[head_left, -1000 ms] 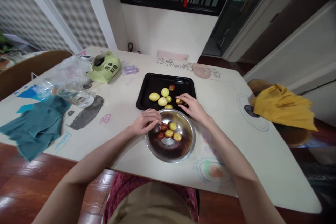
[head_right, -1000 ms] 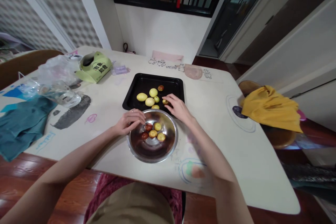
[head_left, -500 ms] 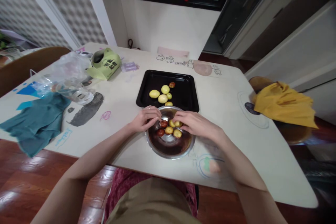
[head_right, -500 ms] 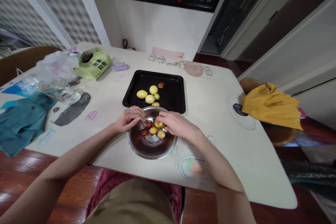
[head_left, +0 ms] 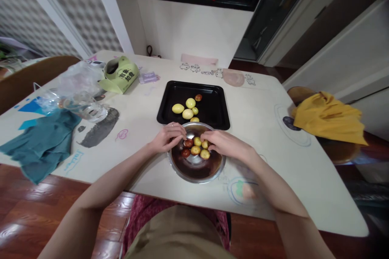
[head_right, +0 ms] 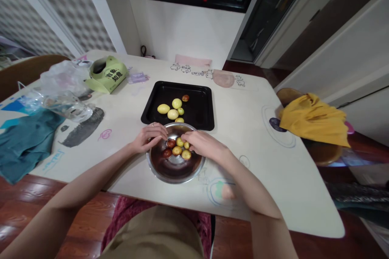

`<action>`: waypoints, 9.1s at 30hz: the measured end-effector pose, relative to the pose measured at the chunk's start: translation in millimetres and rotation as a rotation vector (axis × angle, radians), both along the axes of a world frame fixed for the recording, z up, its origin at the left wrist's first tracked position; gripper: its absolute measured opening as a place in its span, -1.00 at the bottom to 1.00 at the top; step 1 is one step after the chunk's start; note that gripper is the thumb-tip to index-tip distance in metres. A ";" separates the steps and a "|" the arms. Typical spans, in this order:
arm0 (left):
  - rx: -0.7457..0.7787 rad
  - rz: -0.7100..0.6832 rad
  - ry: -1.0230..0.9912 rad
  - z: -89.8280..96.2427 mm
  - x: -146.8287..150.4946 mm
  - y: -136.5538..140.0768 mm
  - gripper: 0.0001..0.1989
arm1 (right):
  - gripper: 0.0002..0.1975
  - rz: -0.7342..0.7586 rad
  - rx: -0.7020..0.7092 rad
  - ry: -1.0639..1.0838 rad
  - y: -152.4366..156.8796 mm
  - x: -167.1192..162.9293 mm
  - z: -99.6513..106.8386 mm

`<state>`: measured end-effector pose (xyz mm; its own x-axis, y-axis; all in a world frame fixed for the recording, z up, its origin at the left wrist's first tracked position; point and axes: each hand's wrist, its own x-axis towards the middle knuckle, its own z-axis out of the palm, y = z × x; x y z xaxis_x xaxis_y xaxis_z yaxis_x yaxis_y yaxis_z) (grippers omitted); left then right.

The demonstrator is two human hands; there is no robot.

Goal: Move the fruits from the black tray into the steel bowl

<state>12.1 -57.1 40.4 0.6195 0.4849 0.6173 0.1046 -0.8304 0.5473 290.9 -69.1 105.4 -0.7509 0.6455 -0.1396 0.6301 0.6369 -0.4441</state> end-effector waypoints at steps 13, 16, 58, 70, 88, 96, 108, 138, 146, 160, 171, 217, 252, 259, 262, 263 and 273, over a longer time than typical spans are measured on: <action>0.015 0.006 -0.009 -0.2 0.7 0.4 -0.67 | -0.80 -0.020 0.164 0.269 21.9 9.7 -4.4; 0.012 0.010 -0.008 -0.6 1.0 0.5 -0.67 | -0.71 -0.098 0.277 0.343 40.8 15.9 -17.8; -0.022 0.017 0.012 0.7 0.5 -1.5 -0.64 | -0.80 -0.035 0.267 0.305 29.0 19.6 -2.8; -0.013 0.014 0.019 2.4 0.4 -2.0 -0.64 | -0.77 0.323 0.098 0.129 -30.6 -20.8 -2.1; -0.018 0.033 0.029 2.8 0.4 -2.4 -0.63 | -0.78 0.436 0.186 0.090 -37.4 -34.4 -20.6; -0.026 0.031 0.030 2.5 0.3 -3.2 -0.62 | -0.83 0.141 0.245 0.417 -11.8 0.4 -14.7; -0.046 0.155 -0.032 -1.3 -2.6 4.8 -0.70 | -0.66 -0.294 0.585 0.742 -31.4 39.2 -88.8; -0.131 0.532 0.483 33.6 99.7 168.3 -0.77 | -0.56 -0.251 0.647 0.690 -27.7 33.4 -85.5; -0.050 0.330 0.029 47.0 78.4 73.3 -0.73 | -0.59 -0.244 0.670 0.736 -28.6 32.5 -87.3; -0.140 -0.078 0.144 31.4 43.3 -30.9 -0.76 | -0.58 -0.313 0.667 0.786 -25.5 34.8 -92.0; -0.228 -0.191 0.345 25.1 35.7 -36.0 -0.89 | -0.61 -0.206 0.682 0.804 -25.1 38.7 -93.6; -0.221 0.159 0.061 12.7 29.1 -13.3 -0.73 | -0.62 -0.177 0.284 0.319 96.0 -0.4 -52.7; -0.250 0.166 0.052 17.4 28.1 -16.9 -0.69 | -0.72 0.040 0.056 0.393 -46.8 33.8 -13.1; -0.250 0.168 0.071 18.8 27.5 -16.7 -0.71 | -0.67 0.082 -0.049 0.373 -41.8 28.5 -24.0; -0.248 0.165 0.073 18.7 27.7 -16.5 -0.72 | -0.69 0.096 -0.082 0.379 -41.1 26.1 -26.5; -0.247 0.163 0.072 18.4 27.7 -16.2 -0.72 | -0.70 0.098 -0.088 0.382 -41.4 25.6 -27.4; -0.231 0.164 0.069 16.4 27.3 -15.8 -0.74 | -0.87 0.048 0.103 0.648 -53.7 26.3 -48.1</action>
<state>39.4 -72.9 56.8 0.5578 0.7049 0.4381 0.2711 -0.6537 0.7065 317.2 -122.7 57.3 -0.6903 0.5952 0.4114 0.2257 0.7173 -0.6592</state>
